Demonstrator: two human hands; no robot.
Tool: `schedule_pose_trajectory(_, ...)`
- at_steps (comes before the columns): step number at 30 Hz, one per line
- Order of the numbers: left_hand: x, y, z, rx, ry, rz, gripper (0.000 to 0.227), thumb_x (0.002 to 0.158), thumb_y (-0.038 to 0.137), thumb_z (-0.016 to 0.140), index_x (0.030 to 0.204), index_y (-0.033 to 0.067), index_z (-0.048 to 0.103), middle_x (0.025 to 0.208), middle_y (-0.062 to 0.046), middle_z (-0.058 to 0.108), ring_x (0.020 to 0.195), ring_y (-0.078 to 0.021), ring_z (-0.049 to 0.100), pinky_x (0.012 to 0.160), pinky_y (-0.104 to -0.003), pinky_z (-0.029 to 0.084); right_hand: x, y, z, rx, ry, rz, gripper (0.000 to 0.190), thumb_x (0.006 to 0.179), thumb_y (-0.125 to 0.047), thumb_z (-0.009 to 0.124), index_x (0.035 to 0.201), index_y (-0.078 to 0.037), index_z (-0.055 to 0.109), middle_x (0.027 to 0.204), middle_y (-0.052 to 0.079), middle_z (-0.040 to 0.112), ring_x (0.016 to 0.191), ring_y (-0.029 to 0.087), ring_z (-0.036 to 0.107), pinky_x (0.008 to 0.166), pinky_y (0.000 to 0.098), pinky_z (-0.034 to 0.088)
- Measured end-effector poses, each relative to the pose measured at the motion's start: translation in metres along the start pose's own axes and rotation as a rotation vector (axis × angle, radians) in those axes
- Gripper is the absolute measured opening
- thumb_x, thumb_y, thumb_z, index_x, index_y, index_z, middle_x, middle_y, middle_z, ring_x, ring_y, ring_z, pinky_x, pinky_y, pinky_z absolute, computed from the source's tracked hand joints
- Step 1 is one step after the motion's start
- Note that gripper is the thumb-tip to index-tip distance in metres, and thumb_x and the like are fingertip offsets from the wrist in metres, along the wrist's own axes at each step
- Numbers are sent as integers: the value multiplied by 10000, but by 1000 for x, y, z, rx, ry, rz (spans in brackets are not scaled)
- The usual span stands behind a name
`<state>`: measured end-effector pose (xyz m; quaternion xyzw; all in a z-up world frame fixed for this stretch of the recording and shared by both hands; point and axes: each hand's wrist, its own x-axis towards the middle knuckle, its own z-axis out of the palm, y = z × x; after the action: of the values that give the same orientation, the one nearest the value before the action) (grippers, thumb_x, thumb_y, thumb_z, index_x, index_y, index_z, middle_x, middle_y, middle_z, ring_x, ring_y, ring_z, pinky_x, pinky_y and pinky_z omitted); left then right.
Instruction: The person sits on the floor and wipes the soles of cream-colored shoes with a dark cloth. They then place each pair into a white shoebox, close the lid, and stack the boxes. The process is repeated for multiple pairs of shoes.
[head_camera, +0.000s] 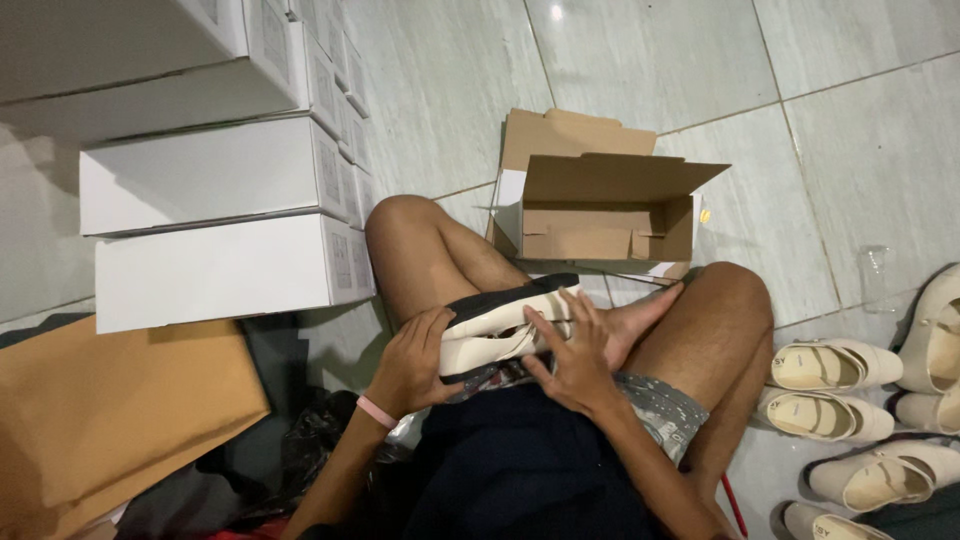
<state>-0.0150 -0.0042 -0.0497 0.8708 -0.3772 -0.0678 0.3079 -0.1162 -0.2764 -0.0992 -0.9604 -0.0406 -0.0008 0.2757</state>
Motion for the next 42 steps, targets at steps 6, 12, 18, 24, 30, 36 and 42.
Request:
schedule_pose_trajectory(6,1,-2,3,7,-6,-23,1013,524,319,931,1342,-70,477,1322,-269,566,1215,-423,587,1050,-473,476,0,6,6,-14,52,32,575,963,-593,535,1474,-330,540,1603,247,225,1480,469,182,1190,642,175)
schedule_pose_trajectory(12,1,-3,4,14,-21,-16,1029,508,318,936,1344,-68,477,1321,-269,569,1219,-420,589,1058,-472,474,-5,13,16,9,70,29,552,1001,-572,502,1481,-309,572,1616,248,252,1504,446,211,1222,640,184)
schedule_pose_trajectory(18,4,-4,2,-3,3,-1,1030,523,328,945,1342,-77,469,1318,-274,564,1217,-424,581,1065,-478,461,-3,30,3,169,74,1,724,913,-579,658,1543,-315,419,1592,290,214,1485,464,222,1199,573,246)
schedule_pose_trajectory(24,1,-7,1,-7,-38,-16,1031,516,311,942,1349,-64,465,1321,-263,560,1215,-423,577,1063,-464,463,17,78,-37,321,-144,96,1316,555,-490,925,1587,-150,182,1601,236,248,1475,428,227,1186,566,209)
schedule_pose_trajectory(30,1,-7,5,-13,-17,8,1033,510,305,943,1352,-61,470,1321,-261,563,1222,-423,574,1064,-459,463,40,90,-32,89,-414,119,1305,520,-310,961,1612,-202,255,1615,150,341,1473,383,321,1208,547,242)
schedule_pose_trajectory(36,11,-5,-5,15,-13,24,1012,518,292,939,1345,-71,481,1326,-252,581,1270,-409,555,1115,-477,430,42,105,-47,-38,-351,-12,1236,408,-373,1001,1480,-146,430,1487,149,457,1383,381,439,1165,546,331)
schedule_pose_trajectory(42,43,10,-20,-123,58,146,984,543,268,930,1369,-36,491,1366,-226,579,1325,-406,541,1159,-487,407,18,99,-115,0,-52,-197,1128,406,-435,961,1366,-65,501,1373,180,526,1259,389,533,1043,504,467)
